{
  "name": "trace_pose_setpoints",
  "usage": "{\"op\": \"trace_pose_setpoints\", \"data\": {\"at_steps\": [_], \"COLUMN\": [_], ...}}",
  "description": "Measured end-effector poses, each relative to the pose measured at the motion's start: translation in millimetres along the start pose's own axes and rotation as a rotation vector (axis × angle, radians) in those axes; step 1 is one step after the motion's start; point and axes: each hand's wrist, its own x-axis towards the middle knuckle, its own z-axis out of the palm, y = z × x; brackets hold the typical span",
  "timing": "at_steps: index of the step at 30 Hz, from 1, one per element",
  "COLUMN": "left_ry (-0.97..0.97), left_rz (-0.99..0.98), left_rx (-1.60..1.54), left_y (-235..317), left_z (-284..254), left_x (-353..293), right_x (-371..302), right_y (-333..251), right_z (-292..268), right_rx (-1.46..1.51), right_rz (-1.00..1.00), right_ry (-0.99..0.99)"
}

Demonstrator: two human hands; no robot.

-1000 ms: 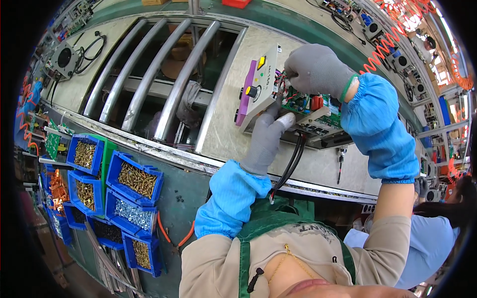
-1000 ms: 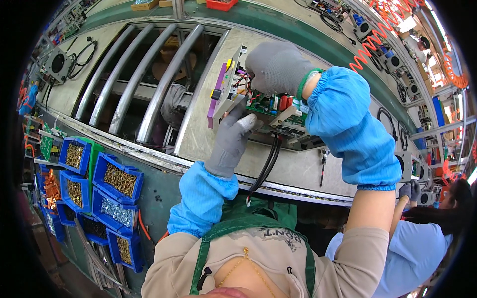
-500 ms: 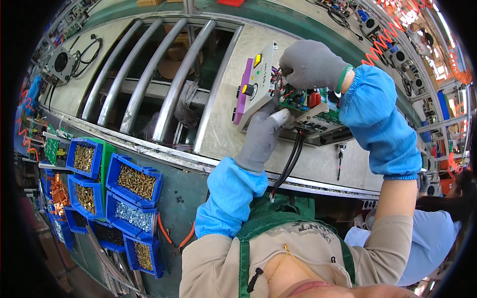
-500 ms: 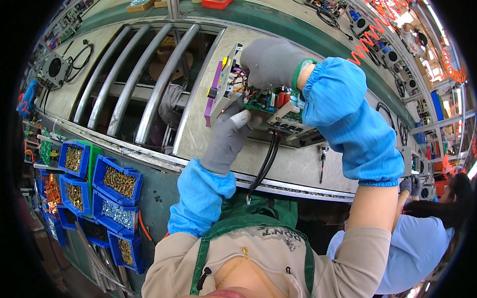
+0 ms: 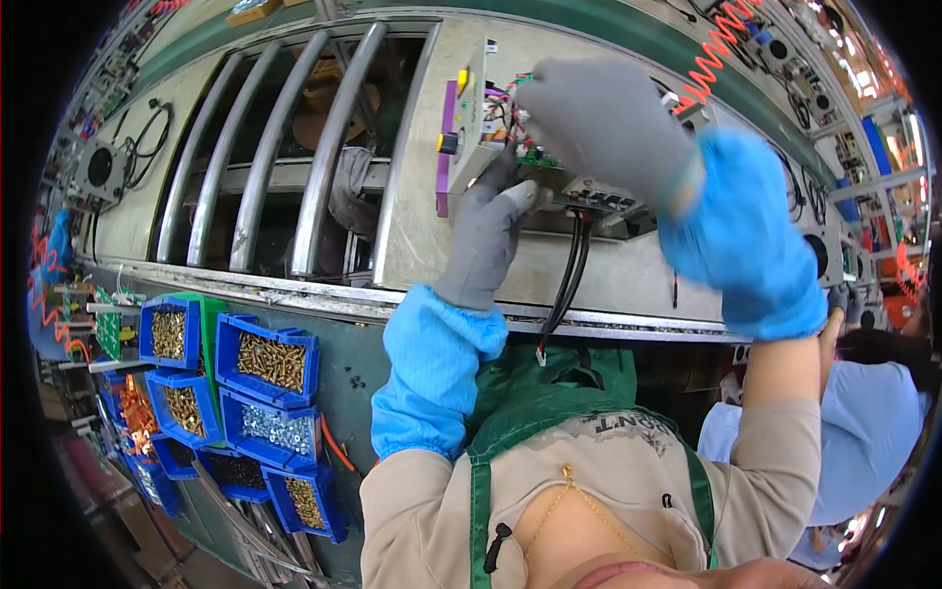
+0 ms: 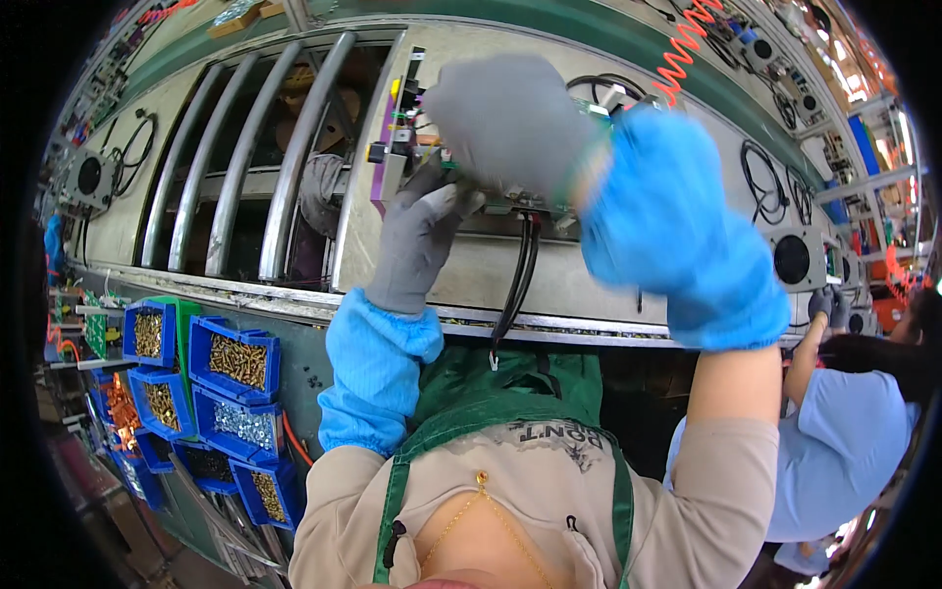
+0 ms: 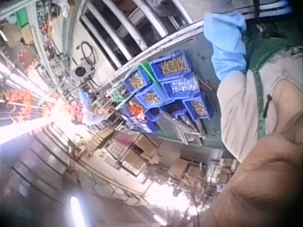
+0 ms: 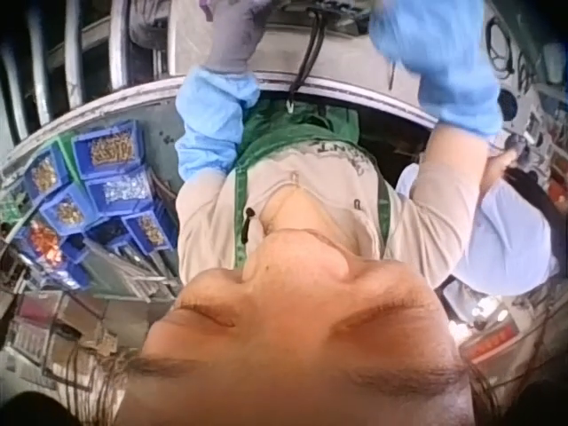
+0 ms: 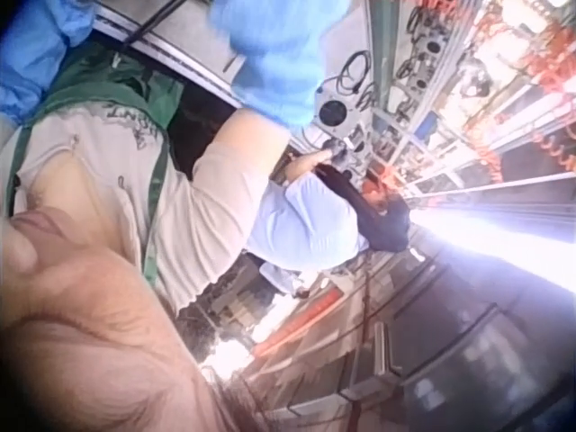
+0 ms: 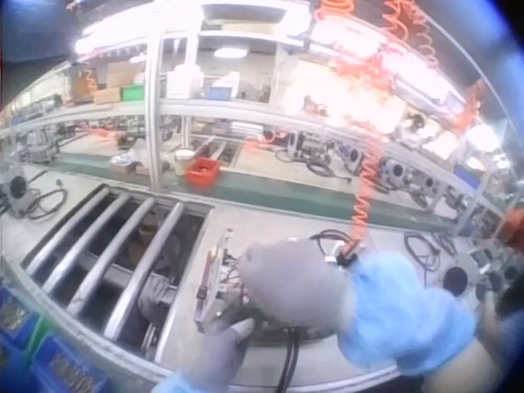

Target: Assembling and securing components within an electronic enclosure using a pneumatic screwdriver.

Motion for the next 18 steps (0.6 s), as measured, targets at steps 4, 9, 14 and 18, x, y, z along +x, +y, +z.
{"op": "trace_pose_setpoints", "data": {"at_steps": [4,9,14,18], "left_ry": [0.085,0.052,0.069,-0.283], "left_rz": [-0.068,-0.084,0.117,0.2], "left_rx": [-0.001,0.069,0.711,1.067], "left_y": [-13,-23,-1,13], "left_z": [-2,-6,16,51], "left_x": [-12,-23,-61,-74], "right_x": [-112,-159,-159,-154], "right_y": [-59,-44,-22,-17], "right_z": [28,111,84,84], "right_rx": [0.296,0.185,0.531,0.532], "right_rz": [-0.265,-0.073,0.198,0.277], "right_ry": [-0.505,-0.482,0.102,0.185]}}
